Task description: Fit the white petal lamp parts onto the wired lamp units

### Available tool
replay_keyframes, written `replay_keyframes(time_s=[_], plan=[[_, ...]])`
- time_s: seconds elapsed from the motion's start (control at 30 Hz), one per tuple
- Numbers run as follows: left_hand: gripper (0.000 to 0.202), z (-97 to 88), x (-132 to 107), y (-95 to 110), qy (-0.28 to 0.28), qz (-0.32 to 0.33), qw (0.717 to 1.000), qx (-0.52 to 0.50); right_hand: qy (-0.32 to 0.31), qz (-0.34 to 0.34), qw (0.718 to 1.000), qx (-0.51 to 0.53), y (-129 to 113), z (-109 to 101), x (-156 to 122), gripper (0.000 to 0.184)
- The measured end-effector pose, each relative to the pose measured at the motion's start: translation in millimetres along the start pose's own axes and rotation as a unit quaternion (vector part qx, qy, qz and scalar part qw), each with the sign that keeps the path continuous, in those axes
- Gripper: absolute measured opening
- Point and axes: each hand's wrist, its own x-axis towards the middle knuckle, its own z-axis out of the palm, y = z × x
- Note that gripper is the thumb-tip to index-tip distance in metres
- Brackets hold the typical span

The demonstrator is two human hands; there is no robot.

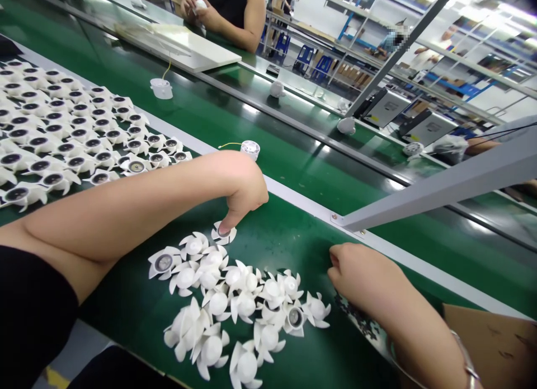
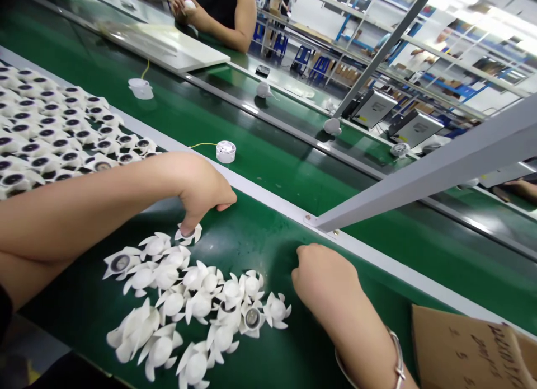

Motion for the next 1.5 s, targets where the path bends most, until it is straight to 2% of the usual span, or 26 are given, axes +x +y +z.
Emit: replay_keyframes(time_s=[0.1,0.23,0.37,0.43,0.5,0.63,0.73,0.8,0.93,1.2,1.37,1.5], plan=[[0.053,3.9,4,3,-0.018,0.012,0.997,0.073,0.020,-0.014,1.000,0.019,2,-3,-2,0.019],[0.054,3.4,12,0,-0.037,0.107,0.986,0.126,0.048,-0.065,0.993,0.083,2,-10,-2,0.018],[0.040,10.9,34,-3,-0.001,0.267,0.961,0.067,0.073,-0.148,0.965,0.202,-4,-15,3,0.012],[0.033,17.2,45,-4,0.013,0.319,0.948,0.019,0.086,-0.185,0.943,0.262,-8,-15,8,0.011],[0.034,21.9,52,-4,0.022,0.333,0.943,-0.015,0.110,-0.211,0.924,0.298,-12,-11,14,0.012],[0.052,26.1,58,-4,0.028,0.342,0.939,-0.038,0.159,-0.249,0.904,0.310,-18,1,25,0.013],[0.040,31.1,63,-4,0.047,0.383,0.922,-0.030,0.184,-0.248,0.908,0.284,-23,7,27,0.013],[0.033,35.5,68,-3,0.068,0.398,0.914,-0.026,0.210,-0.226,0.922,0.233,-27,8,26,0.012],[0.031,40.9,74,-2,0.085,0.376,0.922,-0.030,0.269,-0.181,0.941,0.091,-37,9,21,0.007],[0.030,40.1,72,-1,0.085,0.362,0.928,-0.032,0.343,-0.216,0.912,-0.059,-43,7,17,0.002],[0.030,39.8,72,-2,0.091,0.353,0.931,-0.036,0.370,-0.247,0.886,-0.131,-47,6,9,0.014],[0.032,39.5,73,-2,0.088,0.351,0.932,-0.039,0.375,-0.242,0.880,-0.161,-55,8,-2,0.024]])
